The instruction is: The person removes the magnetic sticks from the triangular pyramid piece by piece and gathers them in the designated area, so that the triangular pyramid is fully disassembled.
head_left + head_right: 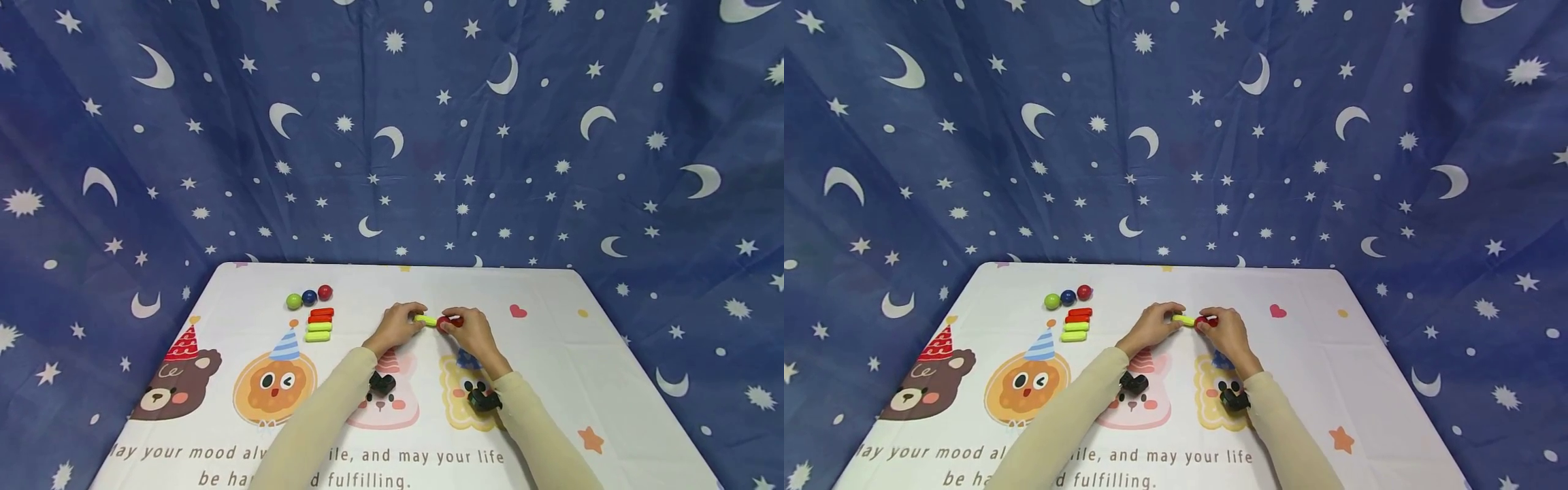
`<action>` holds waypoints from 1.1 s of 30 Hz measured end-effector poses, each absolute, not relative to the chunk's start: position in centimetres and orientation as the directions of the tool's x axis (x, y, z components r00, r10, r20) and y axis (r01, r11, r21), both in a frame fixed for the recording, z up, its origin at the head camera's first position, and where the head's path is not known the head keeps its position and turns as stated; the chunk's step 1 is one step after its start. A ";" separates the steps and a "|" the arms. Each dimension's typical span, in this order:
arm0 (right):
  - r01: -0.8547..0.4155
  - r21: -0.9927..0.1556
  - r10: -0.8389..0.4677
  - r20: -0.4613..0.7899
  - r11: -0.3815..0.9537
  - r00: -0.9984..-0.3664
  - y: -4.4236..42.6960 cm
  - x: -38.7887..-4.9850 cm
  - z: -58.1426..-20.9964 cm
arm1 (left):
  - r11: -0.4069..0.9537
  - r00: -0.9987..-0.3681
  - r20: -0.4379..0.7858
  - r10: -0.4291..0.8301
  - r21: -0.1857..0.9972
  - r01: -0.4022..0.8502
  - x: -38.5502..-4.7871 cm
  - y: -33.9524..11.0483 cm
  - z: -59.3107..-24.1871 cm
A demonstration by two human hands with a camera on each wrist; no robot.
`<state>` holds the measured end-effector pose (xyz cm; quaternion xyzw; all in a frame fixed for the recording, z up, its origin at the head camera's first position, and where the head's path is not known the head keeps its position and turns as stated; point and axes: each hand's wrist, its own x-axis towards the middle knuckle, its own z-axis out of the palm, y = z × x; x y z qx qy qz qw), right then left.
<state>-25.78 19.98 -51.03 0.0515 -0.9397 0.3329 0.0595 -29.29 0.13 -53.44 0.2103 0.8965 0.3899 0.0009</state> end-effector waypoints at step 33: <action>-0.124 -0.633 -0.075 0.103 0.764 -0.992 20.4 -26.5 -51.8 | 0.669 -0.892 0.102 0.441 0.625 0.402 -28.8 0.6 -53.0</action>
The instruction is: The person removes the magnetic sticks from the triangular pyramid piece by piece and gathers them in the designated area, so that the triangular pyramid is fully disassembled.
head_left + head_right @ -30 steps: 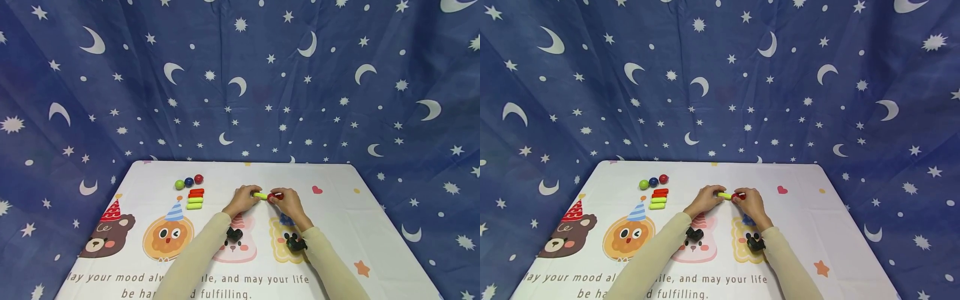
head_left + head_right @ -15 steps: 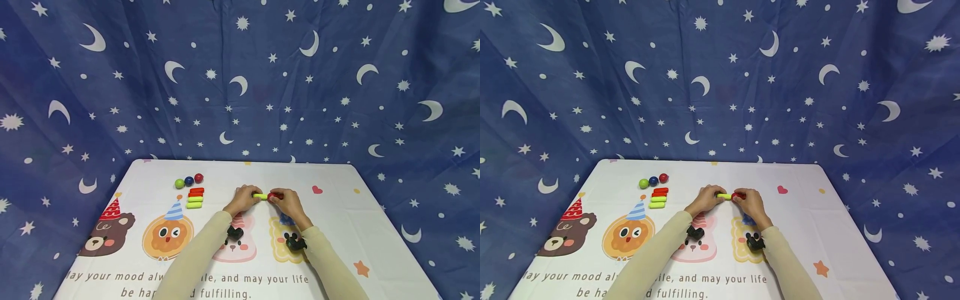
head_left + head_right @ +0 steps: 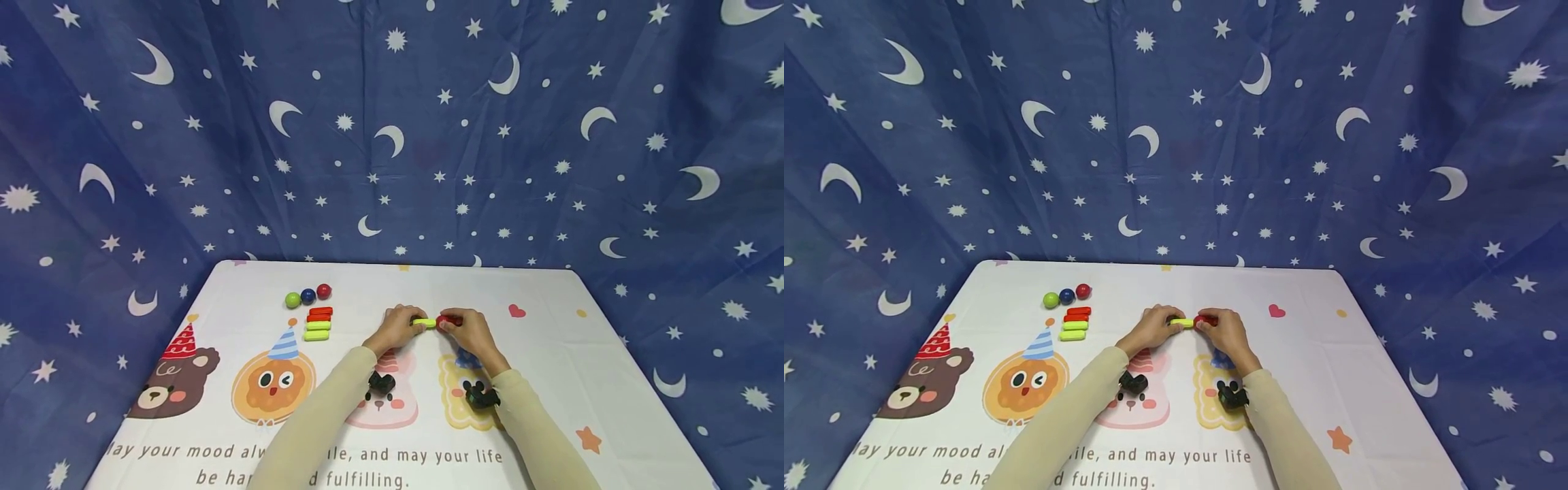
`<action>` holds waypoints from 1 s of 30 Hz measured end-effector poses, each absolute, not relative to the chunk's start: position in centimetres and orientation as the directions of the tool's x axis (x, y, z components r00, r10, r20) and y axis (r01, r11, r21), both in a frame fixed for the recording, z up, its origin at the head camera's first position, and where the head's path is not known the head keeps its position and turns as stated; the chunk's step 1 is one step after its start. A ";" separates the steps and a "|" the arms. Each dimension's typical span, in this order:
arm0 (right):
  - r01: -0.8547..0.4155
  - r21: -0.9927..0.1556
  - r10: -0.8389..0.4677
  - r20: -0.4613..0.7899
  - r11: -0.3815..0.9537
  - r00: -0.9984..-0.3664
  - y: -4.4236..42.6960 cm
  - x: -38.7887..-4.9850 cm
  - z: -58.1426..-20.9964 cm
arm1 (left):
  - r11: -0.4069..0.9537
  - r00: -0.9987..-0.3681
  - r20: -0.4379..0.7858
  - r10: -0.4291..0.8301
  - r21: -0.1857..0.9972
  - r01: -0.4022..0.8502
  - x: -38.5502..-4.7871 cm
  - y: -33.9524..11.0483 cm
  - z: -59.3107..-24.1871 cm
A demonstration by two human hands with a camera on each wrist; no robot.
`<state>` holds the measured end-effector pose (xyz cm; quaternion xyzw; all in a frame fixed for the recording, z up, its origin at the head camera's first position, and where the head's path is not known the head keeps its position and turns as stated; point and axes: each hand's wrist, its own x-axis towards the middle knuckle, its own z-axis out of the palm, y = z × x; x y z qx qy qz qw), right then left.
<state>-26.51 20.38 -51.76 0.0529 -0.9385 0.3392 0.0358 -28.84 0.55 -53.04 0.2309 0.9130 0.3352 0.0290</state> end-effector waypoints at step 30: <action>-0.092 -0.639 -0.065 0.066 0.763 -0.996 20.5 -26.5 -51.7 | 0.593 -0.928 0.139 0.346 0.734 0.331 -26.3 -4.0 -51.5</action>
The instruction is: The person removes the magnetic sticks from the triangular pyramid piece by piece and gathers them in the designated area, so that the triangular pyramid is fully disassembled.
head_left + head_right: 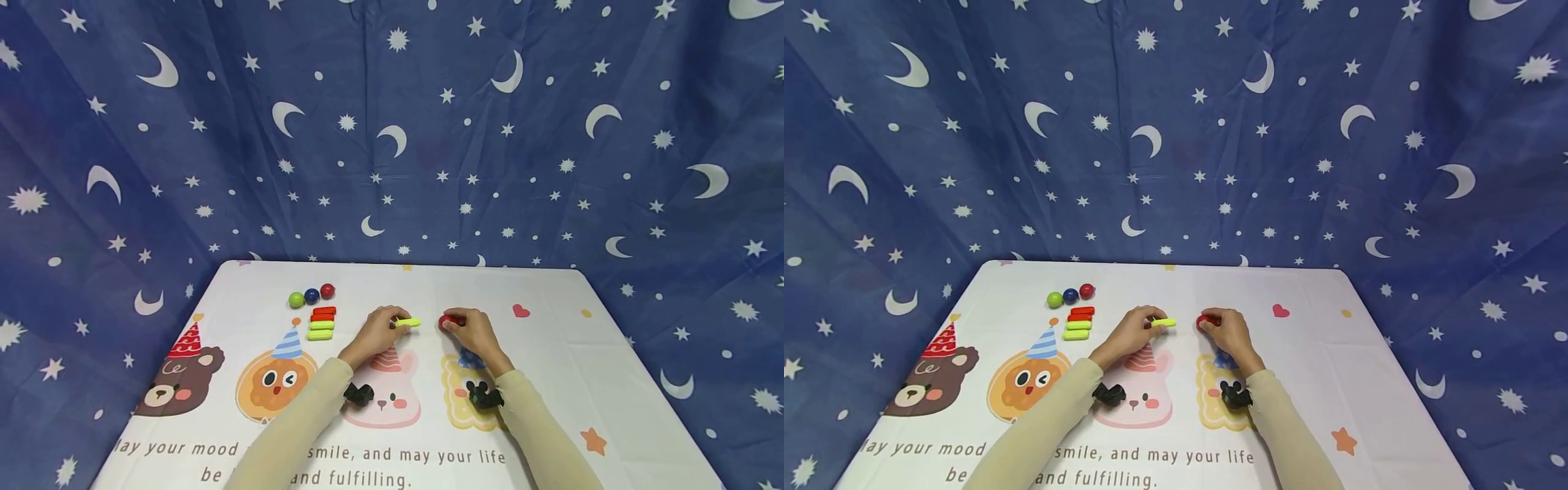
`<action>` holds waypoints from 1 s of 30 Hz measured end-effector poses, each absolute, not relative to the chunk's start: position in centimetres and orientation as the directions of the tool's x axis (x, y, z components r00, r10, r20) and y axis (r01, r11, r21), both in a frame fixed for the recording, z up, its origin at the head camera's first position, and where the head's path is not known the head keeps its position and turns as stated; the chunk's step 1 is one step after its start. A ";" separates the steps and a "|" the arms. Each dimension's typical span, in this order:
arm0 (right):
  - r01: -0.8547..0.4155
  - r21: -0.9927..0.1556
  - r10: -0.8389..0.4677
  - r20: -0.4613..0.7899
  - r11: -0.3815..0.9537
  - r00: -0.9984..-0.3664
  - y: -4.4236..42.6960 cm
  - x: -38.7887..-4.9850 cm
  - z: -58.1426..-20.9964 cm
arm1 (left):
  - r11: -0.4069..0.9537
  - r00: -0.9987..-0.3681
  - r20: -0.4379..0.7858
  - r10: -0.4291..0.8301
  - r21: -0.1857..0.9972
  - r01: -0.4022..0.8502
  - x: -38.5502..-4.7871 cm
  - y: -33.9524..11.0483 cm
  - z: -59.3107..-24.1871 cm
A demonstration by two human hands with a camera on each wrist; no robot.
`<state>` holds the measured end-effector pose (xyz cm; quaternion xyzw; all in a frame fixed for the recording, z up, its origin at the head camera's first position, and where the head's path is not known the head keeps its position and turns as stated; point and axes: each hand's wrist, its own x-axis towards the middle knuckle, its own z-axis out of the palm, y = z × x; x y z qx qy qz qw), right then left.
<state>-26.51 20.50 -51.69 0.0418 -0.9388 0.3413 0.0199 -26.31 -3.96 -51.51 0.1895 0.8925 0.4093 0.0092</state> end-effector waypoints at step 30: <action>-0.115 -0.656 -0.076 0.087 0.746 -0.993 20.6 -26.3 -51.6 | 0.590 -0.951 0.165 0.263 0.752 0.294 -23.5 -8.1 -49.4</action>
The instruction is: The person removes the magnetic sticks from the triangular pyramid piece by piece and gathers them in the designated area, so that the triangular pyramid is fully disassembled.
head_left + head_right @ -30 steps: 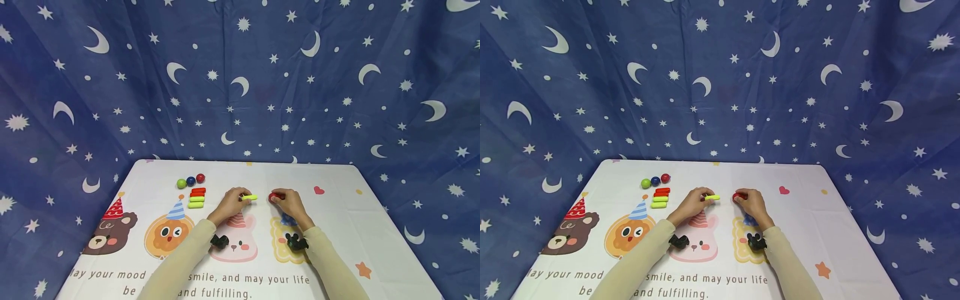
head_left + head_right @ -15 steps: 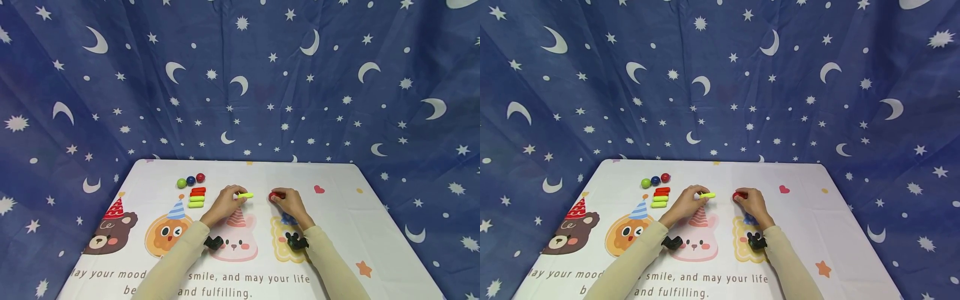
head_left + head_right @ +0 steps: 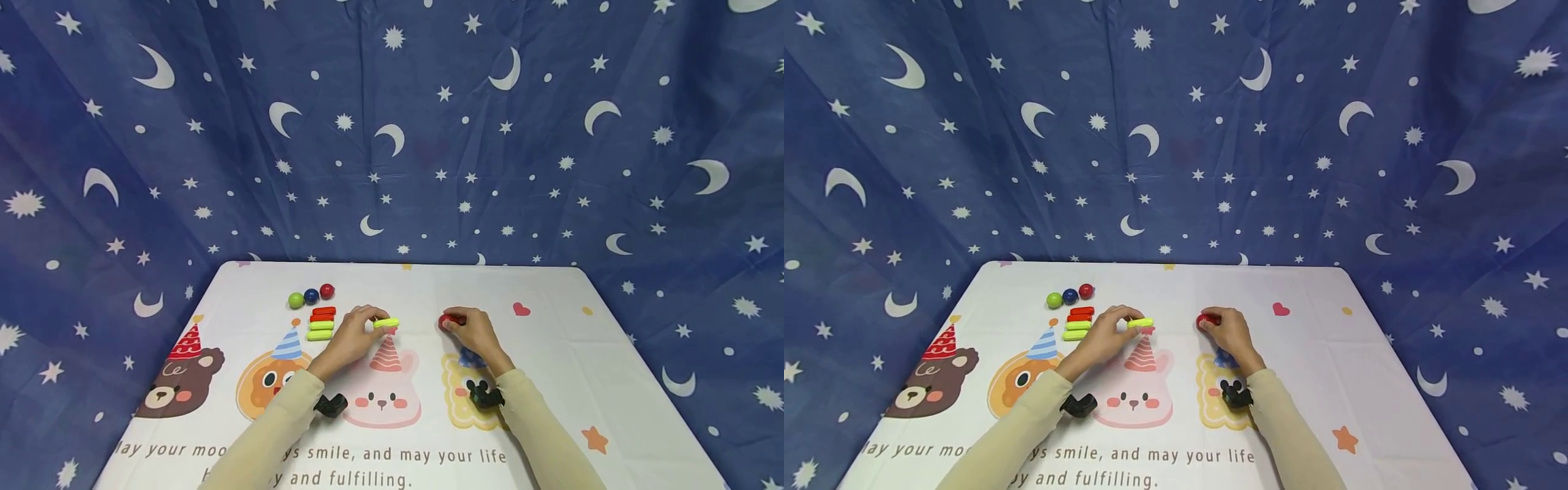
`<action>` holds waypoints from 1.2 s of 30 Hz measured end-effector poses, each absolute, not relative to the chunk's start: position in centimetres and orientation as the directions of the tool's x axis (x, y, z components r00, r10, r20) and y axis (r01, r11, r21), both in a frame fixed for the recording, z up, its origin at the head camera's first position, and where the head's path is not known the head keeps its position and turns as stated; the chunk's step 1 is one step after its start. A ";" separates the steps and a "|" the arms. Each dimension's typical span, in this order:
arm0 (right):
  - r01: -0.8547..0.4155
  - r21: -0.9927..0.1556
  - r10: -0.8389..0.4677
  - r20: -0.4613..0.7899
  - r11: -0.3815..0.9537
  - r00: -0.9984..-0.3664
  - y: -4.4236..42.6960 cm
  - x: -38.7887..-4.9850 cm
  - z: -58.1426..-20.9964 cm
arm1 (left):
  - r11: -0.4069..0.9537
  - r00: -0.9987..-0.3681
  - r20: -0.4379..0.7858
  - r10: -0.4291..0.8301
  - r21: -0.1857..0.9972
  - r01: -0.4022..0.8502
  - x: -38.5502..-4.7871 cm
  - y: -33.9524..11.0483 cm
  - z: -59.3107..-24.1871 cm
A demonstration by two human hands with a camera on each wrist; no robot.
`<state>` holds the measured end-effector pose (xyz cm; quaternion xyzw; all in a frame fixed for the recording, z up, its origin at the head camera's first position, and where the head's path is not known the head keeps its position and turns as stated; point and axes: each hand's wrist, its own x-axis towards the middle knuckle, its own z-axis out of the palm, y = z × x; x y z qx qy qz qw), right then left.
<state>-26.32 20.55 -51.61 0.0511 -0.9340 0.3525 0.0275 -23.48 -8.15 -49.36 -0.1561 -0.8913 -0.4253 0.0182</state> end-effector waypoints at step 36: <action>-0.133 -0.647 -0.096 0.092 0.751 -0.991 20.6 -26.3 -51.5 | 0.668 -0.979 0.173 0.106 0.717 0.199 -20.6 -17.3 -50.1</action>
